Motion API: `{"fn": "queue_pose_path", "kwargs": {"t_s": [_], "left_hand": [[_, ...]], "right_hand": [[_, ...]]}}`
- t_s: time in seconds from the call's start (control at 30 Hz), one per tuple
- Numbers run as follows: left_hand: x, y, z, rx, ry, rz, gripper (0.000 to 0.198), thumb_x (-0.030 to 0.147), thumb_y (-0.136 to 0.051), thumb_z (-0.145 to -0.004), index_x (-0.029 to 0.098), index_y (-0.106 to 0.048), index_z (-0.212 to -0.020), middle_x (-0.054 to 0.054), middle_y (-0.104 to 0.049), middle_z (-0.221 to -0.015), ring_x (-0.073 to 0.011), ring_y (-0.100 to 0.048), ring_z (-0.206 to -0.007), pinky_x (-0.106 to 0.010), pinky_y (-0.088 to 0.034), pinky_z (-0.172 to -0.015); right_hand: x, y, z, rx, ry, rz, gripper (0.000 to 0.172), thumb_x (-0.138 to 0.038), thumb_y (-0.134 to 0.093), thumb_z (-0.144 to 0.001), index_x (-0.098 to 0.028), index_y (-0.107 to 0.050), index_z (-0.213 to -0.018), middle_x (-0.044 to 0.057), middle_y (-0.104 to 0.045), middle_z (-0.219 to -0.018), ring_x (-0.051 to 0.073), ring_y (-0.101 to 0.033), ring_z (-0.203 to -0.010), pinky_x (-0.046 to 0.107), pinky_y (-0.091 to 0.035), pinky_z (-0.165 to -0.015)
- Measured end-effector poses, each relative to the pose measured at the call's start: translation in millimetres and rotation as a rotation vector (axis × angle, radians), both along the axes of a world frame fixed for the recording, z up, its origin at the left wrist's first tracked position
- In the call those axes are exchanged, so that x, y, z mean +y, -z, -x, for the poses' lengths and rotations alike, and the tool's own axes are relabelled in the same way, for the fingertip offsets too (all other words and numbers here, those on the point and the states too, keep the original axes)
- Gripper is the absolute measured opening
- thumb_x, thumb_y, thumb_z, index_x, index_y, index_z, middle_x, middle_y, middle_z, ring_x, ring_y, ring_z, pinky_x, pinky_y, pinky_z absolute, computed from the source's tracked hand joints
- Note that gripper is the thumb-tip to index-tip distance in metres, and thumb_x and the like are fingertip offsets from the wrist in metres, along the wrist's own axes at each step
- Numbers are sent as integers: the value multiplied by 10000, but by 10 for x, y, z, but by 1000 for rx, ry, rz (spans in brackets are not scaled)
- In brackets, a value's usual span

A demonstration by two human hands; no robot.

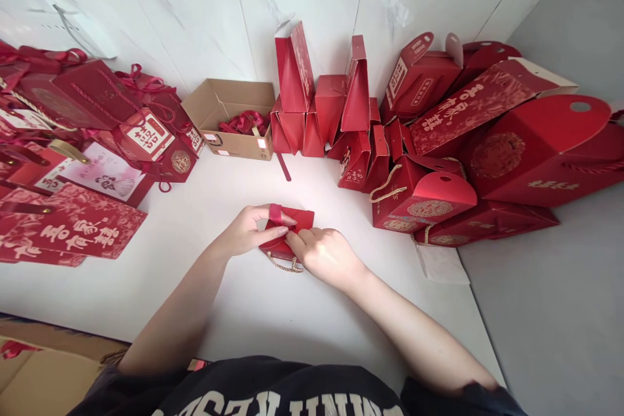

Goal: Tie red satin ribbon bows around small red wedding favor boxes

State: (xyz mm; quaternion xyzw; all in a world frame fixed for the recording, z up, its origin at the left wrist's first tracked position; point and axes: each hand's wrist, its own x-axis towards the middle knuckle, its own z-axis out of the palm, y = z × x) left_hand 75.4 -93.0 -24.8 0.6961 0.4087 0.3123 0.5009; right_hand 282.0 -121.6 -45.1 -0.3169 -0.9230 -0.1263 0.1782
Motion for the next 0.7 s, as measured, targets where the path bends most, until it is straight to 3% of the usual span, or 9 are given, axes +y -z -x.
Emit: {"fn": "queue_pose_path", "kwargs": {"t_s": [0.2,0.4,0.7], "left_hand": [[-4,4,38,67,56,-111,228,108,-619,-810,172,-730,-998,-66,-720,-1071,-200,-665,-1010,-321,-519,-922],[-14,-5,0,163,63,-273,232,113,-632,-795,189,-731,-991,-49,-719,-1042,-196,-665,-974,-325,-522,-907],[-8,11,3,138,47,-233,170,142,-648,-816,186,-737,-953,-52,-720,-997,-190,-666,-948,-322,-533,-879]], "right_hand": [[-2,29,-12,79,20,63,170,-156,-491,-946,-156,-657,-911,1,-610,-632,124,-497,-502,305,-232,-476],[-22,19,-31,133,34,168,247,-265,-453,-996,-160,-676,-979,8,-663,-673,121,-543,-526,303,-255,-494],[-27,-27,-79,234,88,453,292,-335,-442,-997,-220,-680,-1121,43,-682,-852,167,-615,-721,292,-393,-604]]}}
